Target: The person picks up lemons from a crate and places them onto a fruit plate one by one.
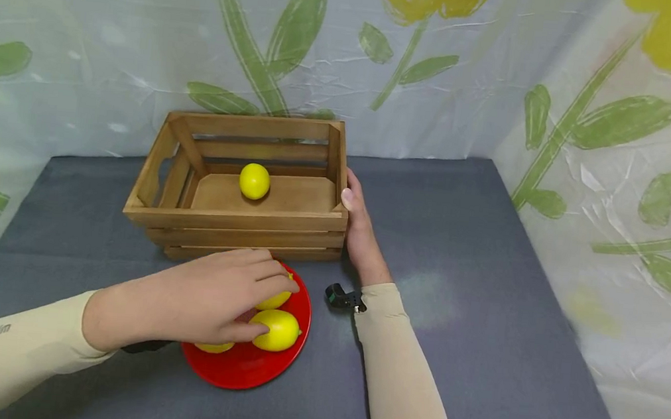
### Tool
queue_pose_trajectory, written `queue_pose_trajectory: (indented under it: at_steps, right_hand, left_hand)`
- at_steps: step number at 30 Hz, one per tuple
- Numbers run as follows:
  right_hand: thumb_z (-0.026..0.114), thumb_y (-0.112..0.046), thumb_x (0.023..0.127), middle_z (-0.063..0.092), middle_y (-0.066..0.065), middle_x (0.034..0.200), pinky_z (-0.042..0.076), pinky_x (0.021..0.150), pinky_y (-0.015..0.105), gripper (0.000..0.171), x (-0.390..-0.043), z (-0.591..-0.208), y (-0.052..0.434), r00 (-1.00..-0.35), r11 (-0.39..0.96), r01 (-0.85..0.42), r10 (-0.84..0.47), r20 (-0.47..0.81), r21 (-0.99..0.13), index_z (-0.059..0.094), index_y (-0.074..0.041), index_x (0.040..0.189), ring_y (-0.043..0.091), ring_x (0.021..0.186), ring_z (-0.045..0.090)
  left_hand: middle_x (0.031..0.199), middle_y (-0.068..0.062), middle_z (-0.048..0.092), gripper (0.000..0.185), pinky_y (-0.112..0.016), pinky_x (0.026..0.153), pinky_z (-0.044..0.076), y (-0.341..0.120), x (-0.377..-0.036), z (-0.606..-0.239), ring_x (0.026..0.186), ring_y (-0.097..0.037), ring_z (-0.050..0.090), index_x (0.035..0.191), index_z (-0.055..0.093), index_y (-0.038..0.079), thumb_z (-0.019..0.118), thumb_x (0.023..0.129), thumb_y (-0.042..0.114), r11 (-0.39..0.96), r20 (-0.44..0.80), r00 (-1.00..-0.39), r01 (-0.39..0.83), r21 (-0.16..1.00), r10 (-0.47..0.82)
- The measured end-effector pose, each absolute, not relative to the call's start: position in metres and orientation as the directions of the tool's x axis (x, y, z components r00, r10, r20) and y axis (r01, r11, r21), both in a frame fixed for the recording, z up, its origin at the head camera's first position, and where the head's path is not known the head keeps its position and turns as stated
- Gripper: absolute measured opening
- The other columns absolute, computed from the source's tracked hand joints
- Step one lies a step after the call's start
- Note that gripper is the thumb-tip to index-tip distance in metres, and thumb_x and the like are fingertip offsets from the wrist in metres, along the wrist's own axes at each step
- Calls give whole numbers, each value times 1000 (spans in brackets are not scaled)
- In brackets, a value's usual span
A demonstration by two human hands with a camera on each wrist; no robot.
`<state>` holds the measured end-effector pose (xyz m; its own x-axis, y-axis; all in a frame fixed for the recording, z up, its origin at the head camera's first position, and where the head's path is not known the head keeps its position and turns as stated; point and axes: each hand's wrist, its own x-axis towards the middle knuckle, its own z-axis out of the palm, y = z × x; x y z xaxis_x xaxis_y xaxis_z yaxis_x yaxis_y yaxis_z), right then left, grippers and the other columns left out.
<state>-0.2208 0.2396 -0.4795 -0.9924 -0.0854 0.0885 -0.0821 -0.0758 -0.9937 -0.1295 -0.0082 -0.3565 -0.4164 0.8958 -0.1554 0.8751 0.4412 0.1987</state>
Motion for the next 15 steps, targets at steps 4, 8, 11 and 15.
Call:
queue_pose_trajectory:
  at_steps: [4, 8, 11, 15]
  right_hand:
    - [32, -74, 93, 16, 11, 177, 20, 129, 68, 97, -220, -479, 239, -992, -55, -73, -96, 78, -996, 13, -25, 175, 37, 158, 23]
    - [31, -71, 94, 17, 12, 176, 20, 129, 69, 94, -220, -479, 239, -993, -57, -70, -92, 75, -996, 14, -24, 175, 38, 157, 24]
    - [32, -71, 95, 18, 12, 176, 20, 129, 69, 94, -221, -480, 239, -993, -64, -69, -88, 75, -996, 15, -23, 174, 39, 157, 24]
    - [34, -72, 94, 18, 11, 177, 21, 128, 68, 96, -221, -479, 239, -995, -72, -65, -71, 70, -995, 16, -24, 174, 38, 157, 25]
  left_hand:
    - [134, -1, 70, 59, -41, 110, 55, -12, -140, -336, 120, -21, 63, 144, 64, 15, 82, 95, 42, 445, -94, -435, 879, 171, 896]
    - [135, -2, 70, 57, -40, 108, 57, -15, -149, -320, 121, -21, 64, 144, 65, 14, 81, 96, 41, 454, -61, -450, 875, 166, 891]
    - [137, -1, 70, 58, -40, 105, 58, -16, -156, -310, 121, -20, 65, 145, 63, 15, 81, 96, 40, 467, -52, -466, 865, 182, 883]
    - [139, -2, 70, 59, -42, 103, 60, -18, -169, -296, 121, -20, 67, 146, 63, 15, 82, 95, 39, 478, -32, -482, 853, 208, 875]
